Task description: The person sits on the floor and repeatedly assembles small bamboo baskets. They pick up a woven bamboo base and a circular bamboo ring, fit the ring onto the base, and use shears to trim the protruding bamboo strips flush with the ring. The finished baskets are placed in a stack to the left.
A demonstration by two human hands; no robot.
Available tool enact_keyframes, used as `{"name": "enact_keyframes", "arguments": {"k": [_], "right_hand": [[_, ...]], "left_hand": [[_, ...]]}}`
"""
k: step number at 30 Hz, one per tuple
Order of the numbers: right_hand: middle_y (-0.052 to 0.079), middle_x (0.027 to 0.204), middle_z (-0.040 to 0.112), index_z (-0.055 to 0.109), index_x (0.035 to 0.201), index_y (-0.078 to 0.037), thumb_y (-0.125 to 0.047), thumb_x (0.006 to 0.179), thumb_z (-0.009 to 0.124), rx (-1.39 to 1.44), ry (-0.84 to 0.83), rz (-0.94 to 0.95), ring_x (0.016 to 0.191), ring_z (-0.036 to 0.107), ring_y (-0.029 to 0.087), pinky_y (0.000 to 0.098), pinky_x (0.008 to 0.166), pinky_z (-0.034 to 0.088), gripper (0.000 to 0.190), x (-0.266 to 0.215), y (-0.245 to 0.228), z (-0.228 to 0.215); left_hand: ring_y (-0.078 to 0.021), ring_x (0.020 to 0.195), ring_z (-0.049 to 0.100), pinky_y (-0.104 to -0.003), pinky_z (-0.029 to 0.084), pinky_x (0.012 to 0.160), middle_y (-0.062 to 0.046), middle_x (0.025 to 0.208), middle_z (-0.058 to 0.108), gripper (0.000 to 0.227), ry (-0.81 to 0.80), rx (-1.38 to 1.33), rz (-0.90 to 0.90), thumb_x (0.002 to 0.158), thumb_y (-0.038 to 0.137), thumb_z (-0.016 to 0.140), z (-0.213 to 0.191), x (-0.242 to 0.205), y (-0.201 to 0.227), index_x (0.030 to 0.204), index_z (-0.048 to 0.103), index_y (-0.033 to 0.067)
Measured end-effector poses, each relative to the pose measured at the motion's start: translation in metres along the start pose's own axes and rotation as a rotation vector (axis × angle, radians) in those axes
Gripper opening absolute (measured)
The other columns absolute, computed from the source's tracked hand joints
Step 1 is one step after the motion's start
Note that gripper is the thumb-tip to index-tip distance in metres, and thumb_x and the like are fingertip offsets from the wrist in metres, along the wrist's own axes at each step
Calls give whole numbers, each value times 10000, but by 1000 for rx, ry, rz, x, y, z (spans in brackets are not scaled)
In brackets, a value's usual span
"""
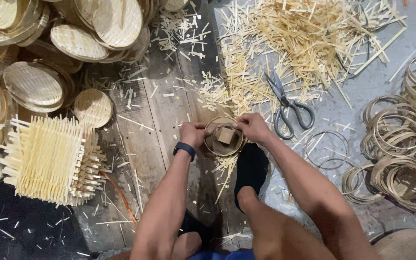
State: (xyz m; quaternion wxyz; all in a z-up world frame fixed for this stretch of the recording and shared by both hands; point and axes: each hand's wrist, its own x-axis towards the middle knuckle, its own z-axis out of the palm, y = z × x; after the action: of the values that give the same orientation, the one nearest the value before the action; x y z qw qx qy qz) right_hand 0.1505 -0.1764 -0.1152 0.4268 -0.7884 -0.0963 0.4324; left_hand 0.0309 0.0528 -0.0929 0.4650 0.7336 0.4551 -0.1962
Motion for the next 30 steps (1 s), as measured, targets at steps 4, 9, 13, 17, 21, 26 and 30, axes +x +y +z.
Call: {"name": "enact_keyframes", "arguments": {"k": [4, 9, 13, 17, 21, 26, 30], "right_hand": [[82, 782, 773, 824, 944, -44, -264, 799, 868, 7, -30, 161, 633, 653, 141, 330, 597, 536, 267, 17, -3, -7], [61, 721, 766, 844, 861, -45, -254, 756, 906, -65, 75, 109, 619, 664, 131, 298, 571, 524, 241, 15, -12, -3], [117, 709, 748, 830, 937, -27, -300, 876, 822, -123, 46, 152, 610, 653, 176, 320, 544, 506, 280, -7, -36, -8], [132, 779, 752, 706, 1031, 26, -256, 899, 771, 287, -148, 392, 669, 755, 186, 318, 591, 641, 318, -40, -38, -19], [166, 785, 724, 676, 984, 83, -109, 901, 723, 598, -110, 384, 655, 737, 227, 348, 582, 640, 214, -48, -12, 10], [175, 755, 695, 662, 932, 97, -83, 905, 724, 430, 20, 353, 611, 717, 250, 380, 527, 628, 193, -39, 12, 32], [164, 744, 700, 656, 945, 99, -115, 914, 717, 393, 18, 302, 592, 710, 231, 360, 505, 609, 224, -38, 12, 34]], "left_hand": [[-150, 657, 710, -304, 590, 583, -89, 814, 787, 273, -122, -230, -130, 741, 116, 895, -6, 7, 2, 975, 811, 4], [-155, 652, 693, -301, 573, 586, -104, 817, 787, 246, -75, -192, -134, 748, 101, 904, -5, 2, 6, 949, 823, -15], [-162, 687, 697, -308, 571, 639, -122, 863, 787, 281, -68, -249, -96, 769, 121, 892, -7, -1, 3, 993, 807, -25], [-99, 909, 678, -298, 516, 698, -92, 1117, 750, 265, -97, -729, -158, 908, 117, 785, 1, -15, -25, 1112, 771, -52], [-282, 962, 741, -420, 674, 806, -207, 1113, 704, 163, -319, -1115, -176, 986, 47, 632, 26, -52, -56, 1061, 588, -90], [-238, 837, 741, -374, 653, 727, -144, 1019, 734, 197, -149, -998, -265, 964, 59, 603, 45, -59, -55, 1119, 662, -47], [-217, 717, 745, -365, 649, 642, -141, 985, 745, 176, -75, -903, -298, 943, -1, 590, 42, -52, -45, 1067, 710, -34]]}}
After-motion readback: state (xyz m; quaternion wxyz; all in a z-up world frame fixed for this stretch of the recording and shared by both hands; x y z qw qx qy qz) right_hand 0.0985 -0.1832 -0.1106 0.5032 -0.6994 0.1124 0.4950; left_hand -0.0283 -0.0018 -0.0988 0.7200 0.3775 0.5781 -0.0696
